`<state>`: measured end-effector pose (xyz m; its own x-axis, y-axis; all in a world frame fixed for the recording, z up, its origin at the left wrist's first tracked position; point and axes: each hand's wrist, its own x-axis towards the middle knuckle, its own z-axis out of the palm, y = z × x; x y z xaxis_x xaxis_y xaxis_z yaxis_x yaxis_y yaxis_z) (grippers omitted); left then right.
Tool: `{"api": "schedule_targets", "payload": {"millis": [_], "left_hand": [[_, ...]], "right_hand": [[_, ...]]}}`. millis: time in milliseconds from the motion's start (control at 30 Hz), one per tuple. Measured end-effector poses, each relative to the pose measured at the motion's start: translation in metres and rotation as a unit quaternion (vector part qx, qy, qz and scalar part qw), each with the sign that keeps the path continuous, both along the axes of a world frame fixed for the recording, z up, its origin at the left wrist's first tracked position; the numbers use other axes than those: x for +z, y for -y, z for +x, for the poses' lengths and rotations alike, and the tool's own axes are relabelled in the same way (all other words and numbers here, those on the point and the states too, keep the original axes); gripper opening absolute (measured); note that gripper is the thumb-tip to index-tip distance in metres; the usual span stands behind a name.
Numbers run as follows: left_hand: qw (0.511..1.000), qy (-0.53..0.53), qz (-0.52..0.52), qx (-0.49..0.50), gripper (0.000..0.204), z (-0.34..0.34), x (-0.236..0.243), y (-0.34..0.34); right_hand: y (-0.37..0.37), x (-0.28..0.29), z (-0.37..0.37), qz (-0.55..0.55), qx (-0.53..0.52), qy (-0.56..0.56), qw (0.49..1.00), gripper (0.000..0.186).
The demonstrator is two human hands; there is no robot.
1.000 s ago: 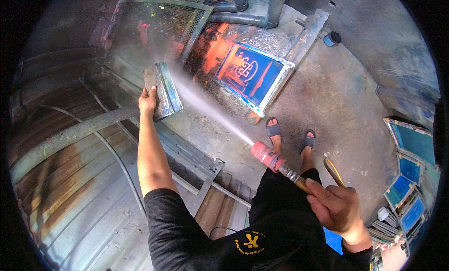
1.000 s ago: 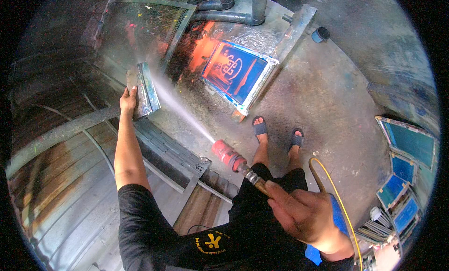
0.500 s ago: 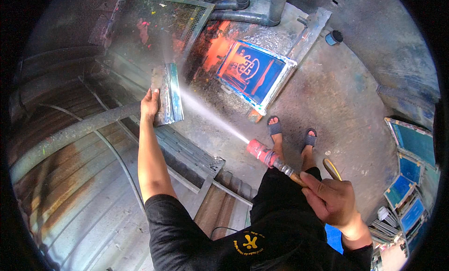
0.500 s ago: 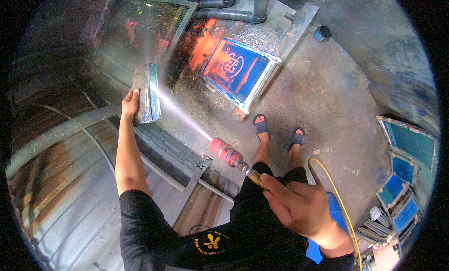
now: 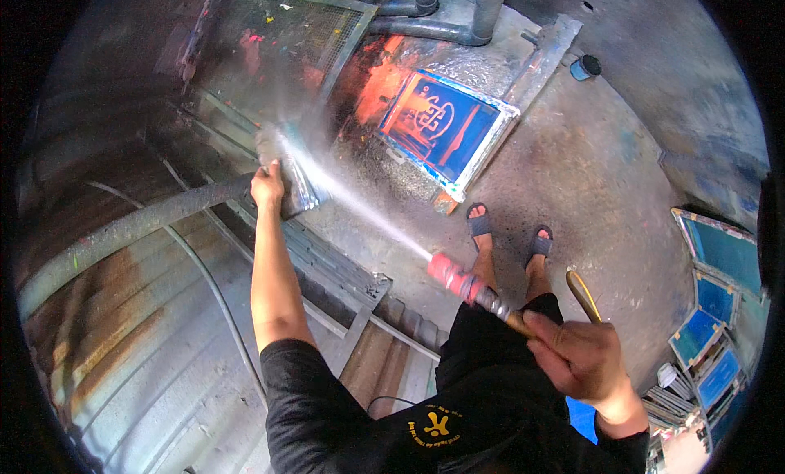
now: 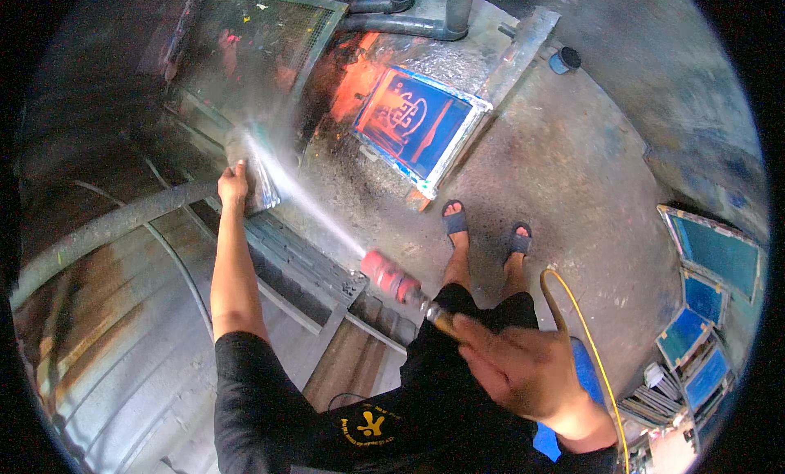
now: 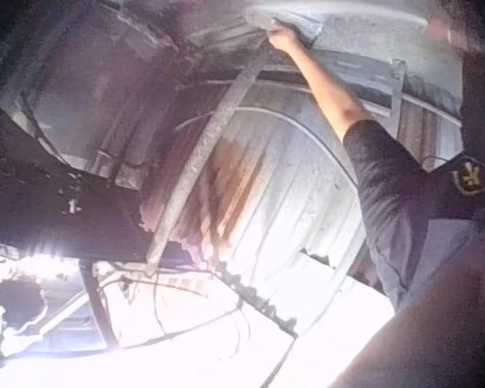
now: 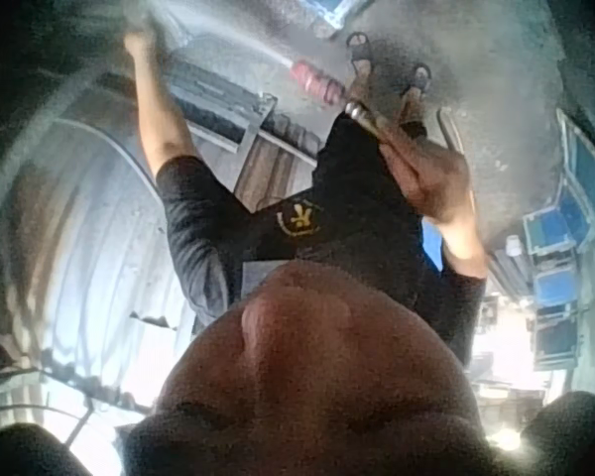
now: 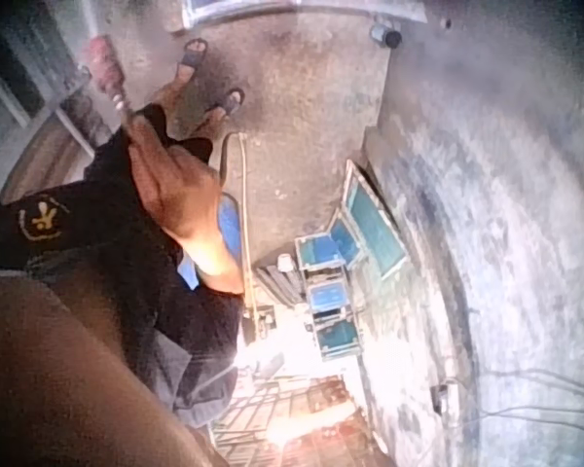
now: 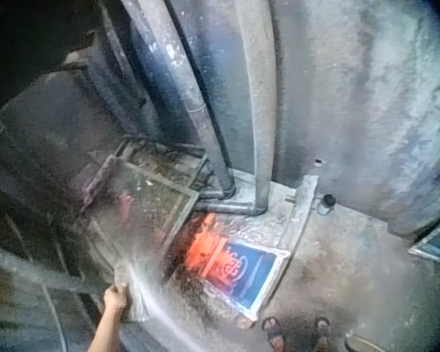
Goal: The person uses a squeegee to apply red ink onto a screen printing frame, repeatedly pulling the ink across the mesh to print a logo onto white t-shirts. After printing, the person scrapes the excess ink back into a container and then uses a high-pressure water hose to clean the ink off the screen frame.
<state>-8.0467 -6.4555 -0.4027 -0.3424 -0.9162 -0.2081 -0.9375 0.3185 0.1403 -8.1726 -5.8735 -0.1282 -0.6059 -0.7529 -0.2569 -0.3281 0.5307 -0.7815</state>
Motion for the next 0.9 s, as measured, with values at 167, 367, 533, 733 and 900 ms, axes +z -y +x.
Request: {"api": "schedule_targets", "payload": {"millis": [167,367,533,733,900], "left_hand": [[0.962,-0.101,0.053,0.248,0.083,0.026,-0.023,0.050],[0.865,-0.240,0.353,0.262,0.073,0.036,-0.031,0.054],[0.838,-0.200,0.483,0.157,0.053,-0.015,-0.019,0.007],[0.942,-0.136,0.302,0.044,0.059,-0.035,-0.015,-0.007],[0.994,-0.103,0.043,0.008,0.060,-0.028,-0.010,0.009]], "right_hand": [[-0.014,0.030,-0.012,0.006,0.066,0.102,0.993,0.042],[-0.019,0.021,-0.006,-0.006,0.017,0.056,0.998,0.043],[-0.017,0.021,-0.004,0.004,0.002,0.023,1.000,0.043],[-0.023,0.020,-0.003,0.013,-0.003,0.015,1.000,0.046],[-0.030,0.022,-0.001,0.015,0.042,0.011,0.999,0.048]]}}
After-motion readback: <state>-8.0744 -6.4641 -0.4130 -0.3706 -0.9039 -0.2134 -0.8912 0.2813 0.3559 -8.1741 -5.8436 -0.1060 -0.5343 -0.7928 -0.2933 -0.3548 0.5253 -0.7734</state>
